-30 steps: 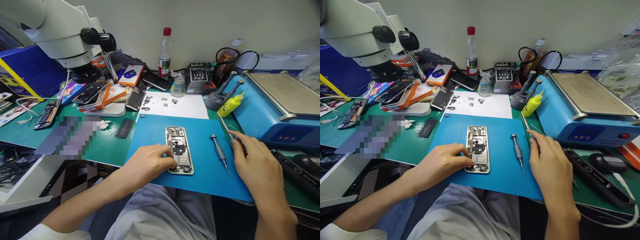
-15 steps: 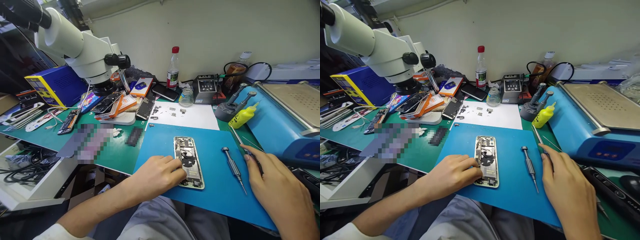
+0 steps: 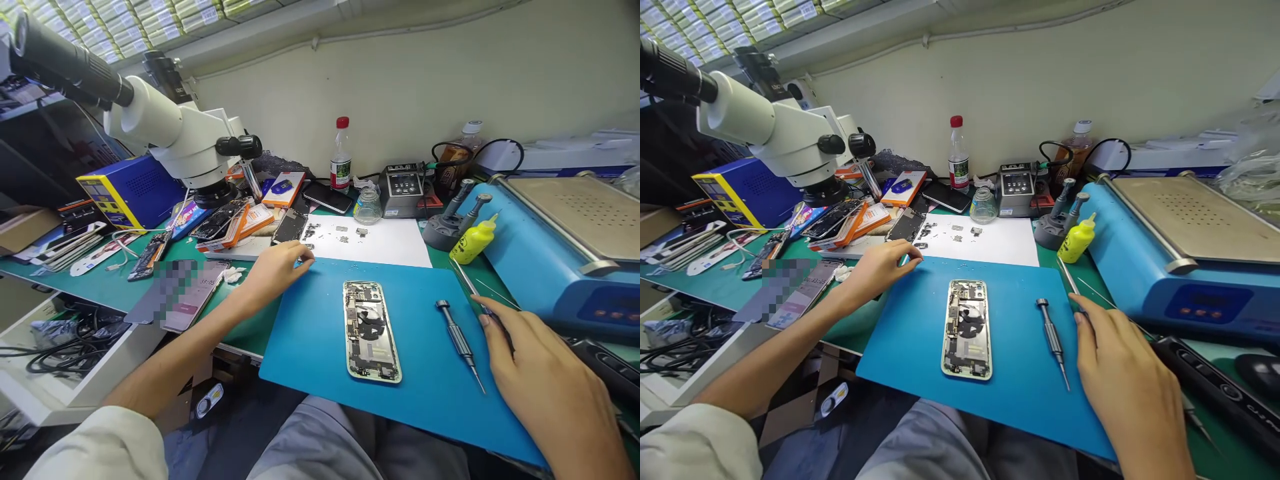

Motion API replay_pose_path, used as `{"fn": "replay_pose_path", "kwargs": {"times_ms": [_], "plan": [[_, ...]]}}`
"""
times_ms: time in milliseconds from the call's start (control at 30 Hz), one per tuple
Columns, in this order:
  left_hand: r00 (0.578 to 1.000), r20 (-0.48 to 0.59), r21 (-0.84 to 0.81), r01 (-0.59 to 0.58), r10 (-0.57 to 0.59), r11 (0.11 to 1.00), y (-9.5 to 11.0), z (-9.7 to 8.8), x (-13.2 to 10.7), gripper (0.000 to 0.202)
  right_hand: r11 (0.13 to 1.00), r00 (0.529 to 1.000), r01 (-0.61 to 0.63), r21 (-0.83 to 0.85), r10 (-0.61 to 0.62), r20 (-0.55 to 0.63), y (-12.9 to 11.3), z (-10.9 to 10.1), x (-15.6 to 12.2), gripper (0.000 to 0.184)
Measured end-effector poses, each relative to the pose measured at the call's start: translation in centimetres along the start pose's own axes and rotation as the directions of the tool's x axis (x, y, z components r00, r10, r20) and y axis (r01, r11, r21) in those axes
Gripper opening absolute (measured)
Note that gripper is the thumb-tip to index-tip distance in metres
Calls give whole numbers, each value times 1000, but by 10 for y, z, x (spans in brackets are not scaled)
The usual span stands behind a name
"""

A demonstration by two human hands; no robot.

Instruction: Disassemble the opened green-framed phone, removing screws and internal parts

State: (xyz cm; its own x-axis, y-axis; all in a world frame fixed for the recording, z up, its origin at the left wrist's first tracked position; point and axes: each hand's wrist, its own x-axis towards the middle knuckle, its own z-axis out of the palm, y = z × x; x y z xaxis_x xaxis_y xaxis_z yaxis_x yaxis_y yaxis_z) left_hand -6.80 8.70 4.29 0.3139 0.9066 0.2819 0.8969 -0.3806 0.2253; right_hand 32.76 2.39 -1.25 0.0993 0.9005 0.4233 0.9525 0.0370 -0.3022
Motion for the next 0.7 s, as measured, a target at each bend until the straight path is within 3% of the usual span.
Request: {"fn": "replay_pose_path", "kwargs": {"times_ms": [233, 433, 600, 633, 700], "plan": [[1000, 26, 74, 11, -13, 997, 0, 15, 7, 11, 999, 999, -36, 11, 36, 11, -1, 1, -2, 48], [999, -13, 54, 32, -32, 998, 2, 8, 7, 10, 999, 999, -41, 6, 40, 29, -2, 1, -2, 50], [997, -55, -68, 55, -58, 996, 26, 0, -28, 56, 1000, 1000, -8, -6, 8, 11, -6, -2, -5, 50], [997, -48, -97, 47, -52, 994, 33, 2, -38, 54, 1000, 1000, -4, -14, 4, 7, -6, -2, -6, 50], [999, -33, -147, 34, -39, 989, 50, 7, -59, 31, 999, 1000, -4, -37, 4, -4, -7, -1, -8, 52]]}}
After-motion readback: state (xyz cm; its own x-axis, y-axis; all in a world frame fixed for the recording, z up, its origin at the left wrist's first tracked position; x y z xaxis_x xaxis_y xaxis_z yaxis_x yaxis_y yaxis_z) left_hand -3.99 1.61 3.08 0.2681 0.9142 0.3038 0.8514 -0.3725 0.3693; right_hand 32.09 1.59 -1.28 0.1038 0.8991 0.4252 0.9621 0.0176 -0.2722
